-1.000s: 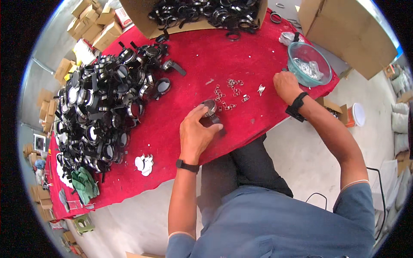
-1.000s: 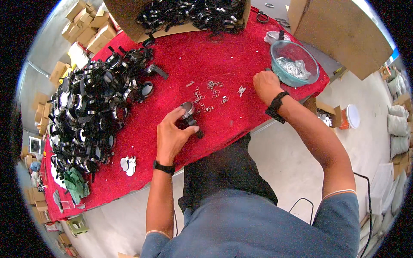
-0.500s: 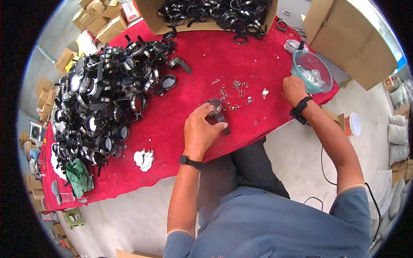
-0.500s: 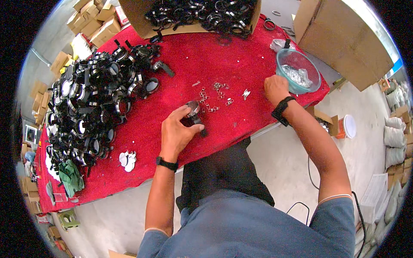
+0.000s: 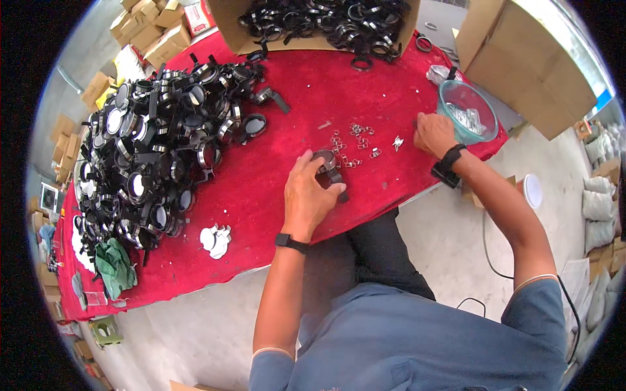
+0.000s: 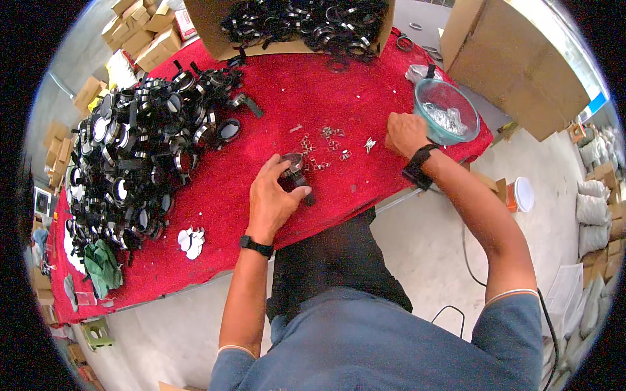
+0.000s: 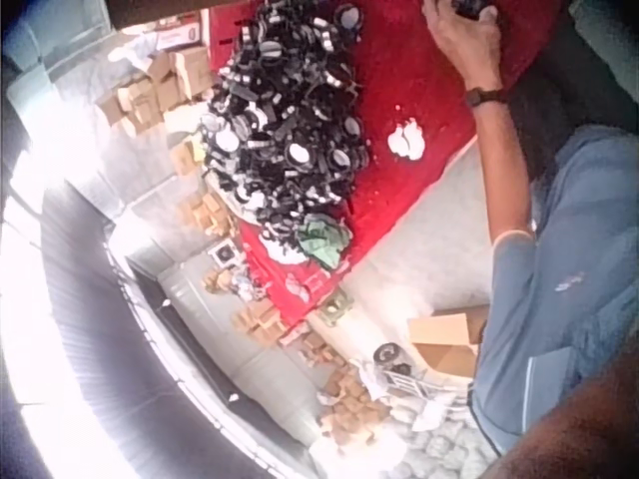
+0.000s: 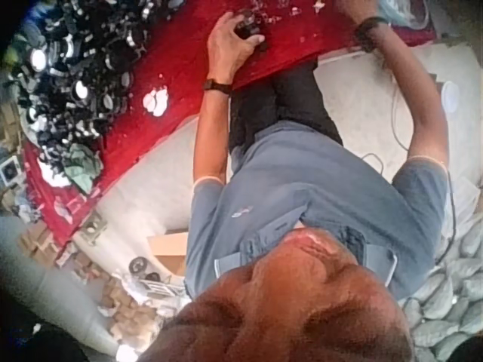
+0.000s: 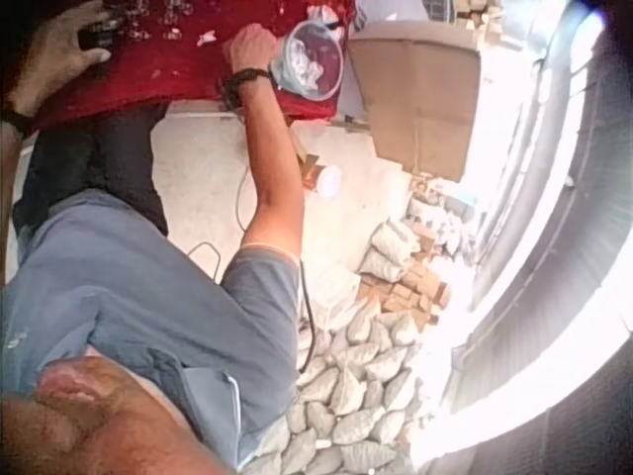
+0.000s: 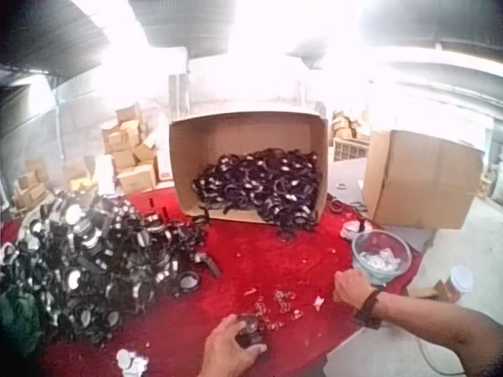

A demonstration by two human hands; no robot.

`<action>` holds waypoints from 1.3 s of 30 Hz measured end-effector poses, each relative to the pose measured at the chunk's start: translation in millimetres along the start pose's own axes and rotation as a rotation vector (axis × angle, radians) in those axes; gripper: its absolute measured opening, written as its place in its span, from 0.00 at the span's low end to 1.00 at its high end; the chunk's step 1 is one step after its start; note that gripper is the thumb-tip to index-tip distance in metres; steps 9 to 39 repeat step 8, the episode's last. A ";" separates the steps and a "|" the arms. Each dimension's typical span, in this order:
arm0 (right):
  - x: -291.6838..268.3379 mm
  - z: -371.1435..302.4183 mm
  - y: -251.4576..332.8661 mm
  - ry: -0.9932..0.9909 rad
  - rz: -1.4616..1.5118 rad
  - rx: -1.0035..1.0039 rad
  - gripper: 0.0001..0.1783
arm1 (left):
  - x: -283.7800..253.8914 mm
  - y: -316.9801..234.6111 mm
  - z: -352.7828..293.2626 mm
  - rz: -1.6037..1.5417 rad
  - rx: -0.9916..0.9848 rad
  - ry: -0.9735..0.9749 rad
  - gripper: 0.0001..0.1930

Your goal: Manually assembling plastic housing parts, fasteners, and small components at an industrial workstation.

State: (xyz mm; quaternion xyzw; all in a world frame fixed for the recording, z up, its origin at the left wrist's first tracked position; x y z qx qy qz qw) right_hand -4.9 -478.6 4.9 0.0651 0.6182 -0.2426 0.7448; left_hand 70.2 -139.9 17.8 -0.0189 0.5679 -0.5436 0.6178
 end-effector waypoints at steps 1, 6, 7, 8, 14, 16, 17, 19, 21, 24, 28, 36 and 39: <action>-11.2 -1.3 15.4 0.009 0.186 0.005 0.10 | 0.3 -0.6 -2.1 0.020 0.019 -0.020 0.36; -45.2 -36.8 119.8 0.259 1.065 0.052 0.12 | 10.2 6.6 -3.2 -0.040 -0.040 0.023 0.39; -43.3 -41.3 133.1 0.282 1.063 0.126 0.11 | 10.2 8.3 -2.9 -0.042 -0.028 0.025 0.40; -47.2 -40.8 143.3 0.213 1.056 0.125 0.11 | 11.8 9.6 -5.6 -0.041 -0.031 0.030 0.40; -47.2 -40.8 143.3 0.213 1.056 0.125 0.11 | 11.8 9.6 -5.6 -0.041 -0.031 0.030 0.40; -47.2 -40.8 143.3 0.213 1.056 0.125 0.11 | 11.8 9.6 -5.6 -0.041 -0.031 0.030 0.40; -47.2 -40.8 143.3 0.213 1.056 0.125 0.11 | 11.8 9.6 -5.6 -0.041 -0.031 0.030 0.40; -47.2 -40.8 143.3 0.213 1.056 0.125 0.11 | 11.8 9.6 -5.6 -0.041 -0.031 0.030 0.40; -47.2 -40.8 143.3 0.213 1.056 0.125 0.11 | 11.8 9.6 -5.6 -0.041 -0.031 0.030 0.40; -47.2 -40.8 143.3 0.213 1.056 0.125 0.11 | 11.8 9.6 -5.6 -0.041 -0.031 0.030 0.40; -47.2 -40.8 143.3 0.213 1.056 0.125 0.11 | 11.8 9.6 -5.6 -0.041 -0.031 0.030 0.40; -47.2 -40.8 143.3 0.213 1.056 0.125 0.11 | 11.8 9.6 -5.6 -0.041 -0.031 0.030 0.40; -47.2 -40.8 143.3 0.213 1.056 0.125 0.11 | 11.8 9.6 -5.6 -0.041 -0.031 0.030 0.40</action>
Point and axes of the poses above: each hand's wrist, its own z-axis towards the middle knuckle, its own x-axis out of the palm, y = z × x, the point moved 10 cm from there along z, towards the middle knuckle, and after that the axes turned 5 degrees about x, right-handed, at the moved point
